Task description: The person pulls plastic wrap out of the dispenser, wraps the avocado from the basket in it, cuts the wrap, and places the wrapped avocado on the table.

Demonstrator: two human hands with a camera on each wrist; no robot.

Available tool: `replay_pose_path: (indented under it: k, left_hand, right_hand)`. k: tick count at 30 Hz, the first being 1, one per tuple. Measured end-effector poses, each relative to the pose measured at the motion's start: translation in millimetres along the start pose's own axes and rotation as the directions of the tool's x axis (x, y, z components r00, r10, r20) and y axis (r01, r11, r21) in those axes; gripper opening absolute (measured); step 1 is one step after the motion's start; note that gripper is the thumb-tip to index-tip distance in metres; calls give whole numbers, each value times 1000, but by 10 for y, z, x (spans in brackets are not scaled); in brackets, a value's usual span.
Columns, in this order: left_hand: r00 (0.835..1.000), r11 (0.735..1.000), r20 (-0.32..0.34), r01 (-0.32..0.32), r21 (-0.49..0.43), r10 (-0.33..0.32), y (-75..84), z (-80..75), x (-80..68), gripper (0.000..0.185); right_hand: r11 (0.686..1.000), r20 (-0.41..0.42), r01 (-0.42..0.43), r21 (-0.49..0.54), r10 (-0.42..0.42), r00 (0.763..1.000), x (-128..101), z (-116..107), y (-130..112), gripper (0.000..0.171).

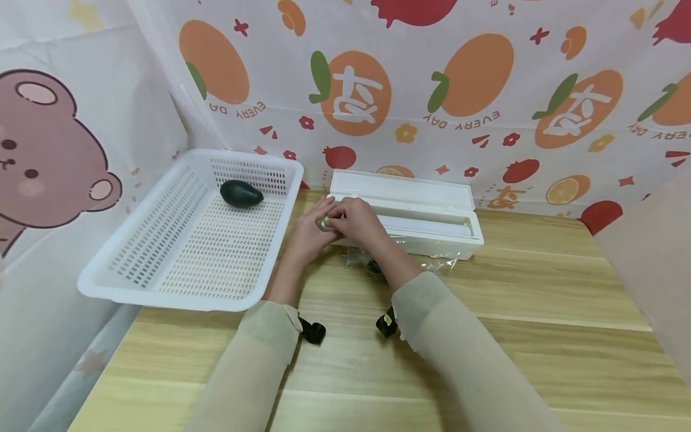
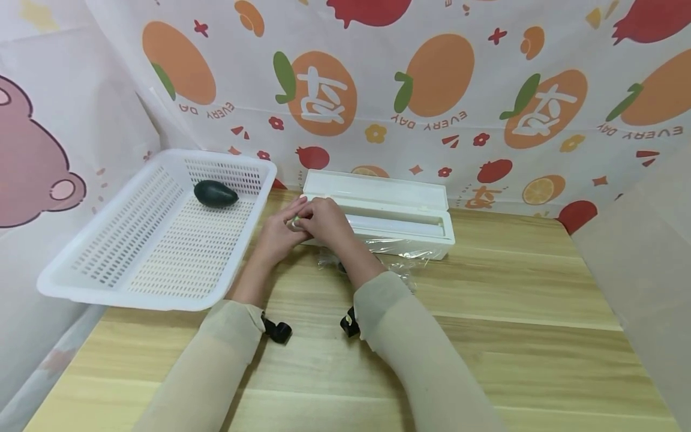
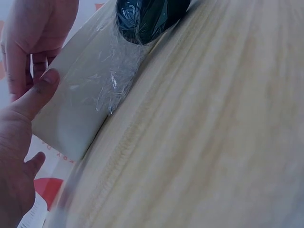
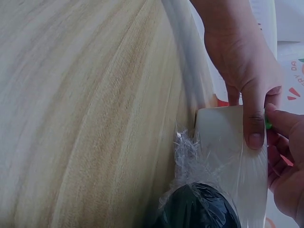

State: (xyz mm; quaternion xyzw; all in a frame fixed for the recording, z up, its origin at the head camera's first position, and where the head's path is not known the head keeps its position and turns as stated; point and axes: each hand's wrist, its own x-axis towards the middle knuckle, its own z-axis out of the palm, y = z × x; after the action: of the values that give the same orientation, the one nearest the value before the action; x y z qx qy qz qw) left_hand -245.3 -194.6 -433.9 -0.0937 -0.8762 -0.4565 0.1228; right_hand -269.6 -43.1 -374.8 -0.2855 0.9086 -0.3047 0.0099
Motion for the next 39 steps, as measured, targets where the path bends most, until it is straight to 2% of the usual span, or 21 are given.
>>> replay_pose_path:
  k: [5, 9, 13, 18, 26, 39]
  left_hand:
    - [1000, 1000, -7, 8, -6, -8, 0, 10, -10, 69]
    - [1000, 1000, -14, 8, -24, -8, -4, 22, -11, 68]
    - [1000, 999, -20, 2, -42, -3, -7, 27, -3, 69]
    - [1000, 998, -21, 0, -56, -1, -32, 30, 15, 73]
    - [1000, 997, -14, 9, -79, -10, -39, 33, -9, 76]
    - [1000, 997, -22, -4, -77, 3, -46, 27, 6, 77]
  right_hand:
    - [1000, -16, 12, 5, -12, 1000, -7, 24, 24, 19]
    - [999, -19, -15, 38, 15, 1000, -10, 20, 49, 16]
    - [996, -4, -51, 80, 51, 999, -11, -10, 85, 14]
    - [989, 31, -61, 131, 57, 998, -8, -51, 131, 12]
    - [988, 76, -86, 131, 76, 994, -17, -98, 194, 18]
    - [986, 73, -54, 157, 43, 996, -26, -142, 252, 15]
